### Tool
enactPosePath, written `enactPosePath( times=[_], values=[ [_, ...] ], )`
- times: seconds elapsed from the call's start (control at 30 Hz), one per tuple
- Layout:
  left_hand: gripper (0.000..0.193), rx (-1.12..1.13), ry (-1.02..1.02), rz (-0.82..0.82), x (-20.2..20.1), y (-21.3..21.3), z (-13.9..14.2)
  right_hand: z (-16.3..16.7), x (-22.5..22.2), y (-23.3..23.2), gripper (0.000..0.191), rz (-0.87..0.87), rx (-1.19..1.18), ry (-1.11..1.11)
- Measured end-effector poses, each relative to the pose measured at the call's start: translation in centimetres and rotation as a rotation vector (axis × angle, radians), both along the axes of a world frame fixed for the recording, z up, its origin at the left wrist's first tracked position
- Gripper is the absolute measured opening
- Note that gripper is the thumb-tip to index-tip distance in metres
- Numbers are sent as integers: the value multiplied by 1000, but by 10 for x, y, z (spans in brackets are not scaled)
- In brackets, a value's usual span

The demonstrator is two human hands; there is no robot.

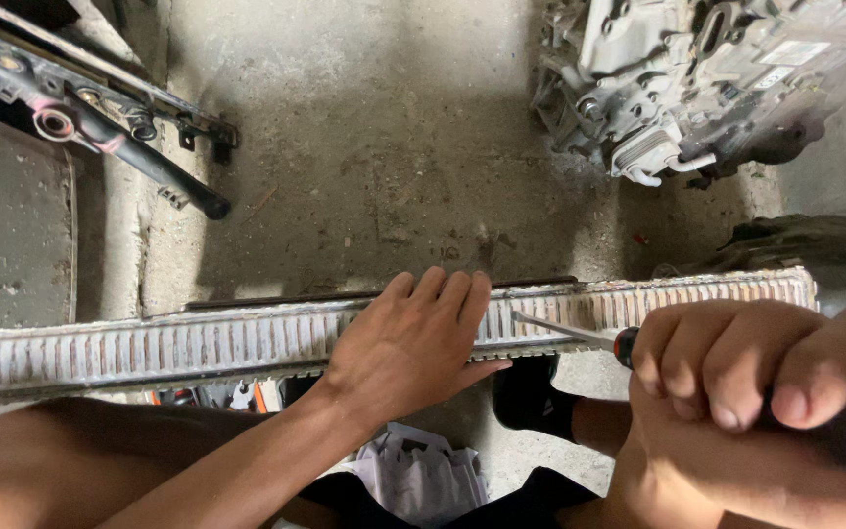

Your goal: The person uses a screwdriver to scrape and clean the fins of a car radiator. They hold the radiator with one hand and scrape along the fins with the other, moving systematically across the surface.

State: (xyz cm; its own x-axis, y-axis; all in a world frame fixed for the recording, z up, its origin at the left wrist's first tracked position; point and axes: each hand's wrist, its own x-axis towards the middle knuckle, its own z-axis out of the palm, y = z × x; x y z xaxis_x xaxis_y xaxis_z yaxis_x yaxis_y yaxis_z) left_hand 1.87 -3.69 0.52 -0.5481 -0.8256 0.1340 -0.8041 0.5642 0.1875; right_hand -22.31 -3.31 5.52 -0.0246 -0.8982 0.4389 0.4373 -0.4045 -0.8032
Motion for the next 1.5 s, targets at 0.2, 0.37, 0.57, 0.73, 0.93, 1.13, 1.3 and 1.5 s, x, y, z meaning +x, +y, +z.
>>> enactPosePath(
  times=[0.2,0.37,0.57,0.73,0.93,1.13,1.3,1.5],
  values=[
    [80,-82,-41,-2,-2,1,1,-7,2,-5,22,63,43,48],
    [83,-77,-101,-18,-4,0,0,-1,11,-6,34,95,37,162],
    [78,-142,-43,3,-4,-4,2,10,27,-12,54,-75,7,216],
    [74,-163,9,13,-5,1,0,19,33,-9,46,65,-2,305],
    [73,-198,-30,-1,-6,3,-1,13,-10,-24,13,570,-103,336],
    [78,-231,-20,6,-7,0,-3,-18,-40,15,13,155,-10,145],
    [77,-249,-1,22,-10,-3,-5,-19,-50,22,11,156,-93,252],
    [72,-246,-78,18,-9,-7,-4,-10,-45,-4,17,185,46,194]
  ],
)
